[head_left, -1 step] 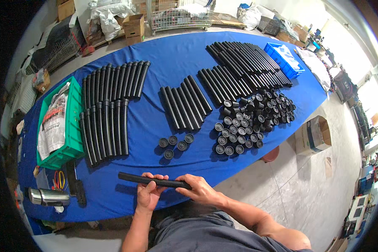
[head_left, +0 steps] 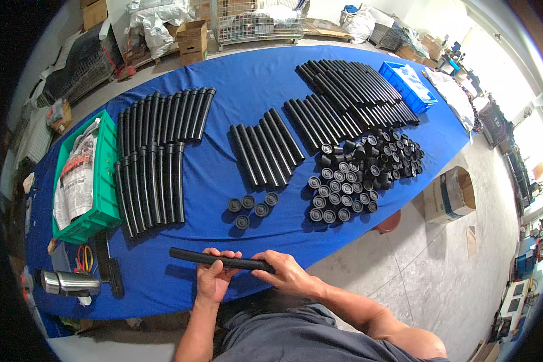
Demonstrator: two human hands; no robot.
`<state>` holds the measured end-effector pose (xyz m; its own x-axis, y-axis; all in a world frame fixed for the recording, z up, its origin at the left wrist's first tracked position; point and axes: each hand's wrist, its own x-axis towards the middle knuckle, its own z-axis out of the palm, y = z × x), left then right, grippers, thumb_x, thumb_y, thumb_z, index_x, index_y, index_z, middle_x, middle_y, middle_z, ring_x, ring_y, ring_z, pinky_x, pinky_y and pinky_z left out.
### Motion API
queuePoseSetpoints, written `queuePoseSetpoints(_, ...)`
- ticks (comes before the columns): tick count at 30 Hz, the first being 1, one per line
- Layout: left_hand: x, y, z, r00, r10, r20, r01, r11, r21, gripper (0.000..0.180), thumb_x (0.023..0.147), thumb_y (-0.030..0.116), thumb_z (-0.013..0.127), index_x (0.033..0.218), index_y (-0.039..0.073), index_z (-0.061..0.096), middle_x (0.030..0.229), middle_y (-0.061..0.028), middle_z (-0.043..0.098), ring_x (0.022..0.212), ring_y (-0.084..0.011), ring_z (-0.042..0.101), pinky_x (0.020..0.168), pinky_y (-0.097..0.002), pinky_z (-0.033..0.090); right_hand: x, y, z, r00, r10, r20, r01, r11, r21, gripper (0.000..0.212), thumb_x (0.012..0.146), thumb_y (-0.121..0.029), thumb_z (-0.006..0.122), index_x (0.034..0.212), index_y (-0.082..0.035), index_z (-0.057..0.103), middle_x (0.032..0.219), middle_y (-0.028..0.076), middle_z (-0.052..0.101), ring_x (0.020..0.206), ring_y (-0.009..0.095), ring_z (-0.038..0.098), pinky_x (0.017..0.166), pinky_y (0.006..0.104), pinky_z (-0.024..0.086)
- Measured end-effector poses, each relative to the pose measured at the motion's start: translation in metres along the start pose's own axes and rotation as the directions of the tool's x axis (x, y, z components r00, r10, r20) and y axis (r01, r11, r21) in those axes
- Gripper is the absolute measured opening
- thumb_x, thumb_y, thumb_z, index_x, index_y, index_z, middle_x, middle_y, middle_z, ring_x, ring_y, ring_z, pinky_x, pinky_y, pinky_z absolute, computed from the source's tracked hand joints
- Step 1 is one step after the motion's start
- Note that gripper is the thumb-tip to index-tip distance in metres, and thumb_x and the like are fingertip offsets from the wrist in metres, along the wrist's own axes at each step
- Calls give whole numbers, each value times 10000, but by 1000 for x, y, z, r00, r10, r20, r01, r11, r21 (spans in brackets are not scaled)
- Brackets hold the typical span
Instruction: Placing end caps on black plastic tubes and organizing them on an assembly table.
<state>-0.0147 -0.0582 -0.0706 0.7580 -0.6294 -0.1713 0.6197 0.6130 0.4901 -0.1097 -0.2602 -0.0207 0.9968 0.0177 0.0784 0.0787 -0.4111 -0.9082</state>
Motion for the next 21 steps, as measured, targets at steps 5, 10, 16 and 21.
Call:
queuePoseSetpoints(5, 3, -2, -2, 1000, -1, -26, 0, 999, -44, 323, 864, 44, 715, 1137, 102, 552, 1129, -179, 671, 1153, -363, 620, 938, -516, 568, -1, 15, 15, 947, -287, -146, 248, 939, -238, 298, 912, -186, 675, 1143, -17, 592, 881, 187, 607, 795, 344, 636, 621, 378, 521)
queuePoseSetpoints(10, 1, 4, -6, 999, -19, 33, 21, 997, -76, 294, 865, 31, 712, 1116, 100, 576, 1159, -185, 663, 1174, -359, 610, 951, -490, 564, 7, -20, -3, 866, 441, 235, -499, 788, 361, 349, 863, -133, 719, 1157, -1, 586, 920, 176, 597, 771, 327, 644, 589, 364, 538)
queuePoseSetpoints(16, 3, 0, 6, 998, -53, -33, 50, 996, -76, 282, 872, 47, 709, 1116, 85, 574, 1141, -196, 663, 1172, -366, 610, 959, -490, 558, -5, 12, 13, 950, -281, -137, 233, 929, -288, 423, 832, -153, 760, 1200, -38, 586, 950, 162, 627, 817, 370, 654, 717, 415, 549)
queuePoseSetpoints(21, 2, 2, -3, 998, -47, 48, 49, 998, -27, 281, 885, 66, 700, 1133, 80, 567, 1149, -198, 661, 1185, -377, 599, 971, -497, 547, -3, -8, 3, 939, 338, 59, -341, 908, 244, 351, 856, -174, 739, 1151, -20, 629, 914, 158, 637, 797, 315, 654, 647, 362, 526)
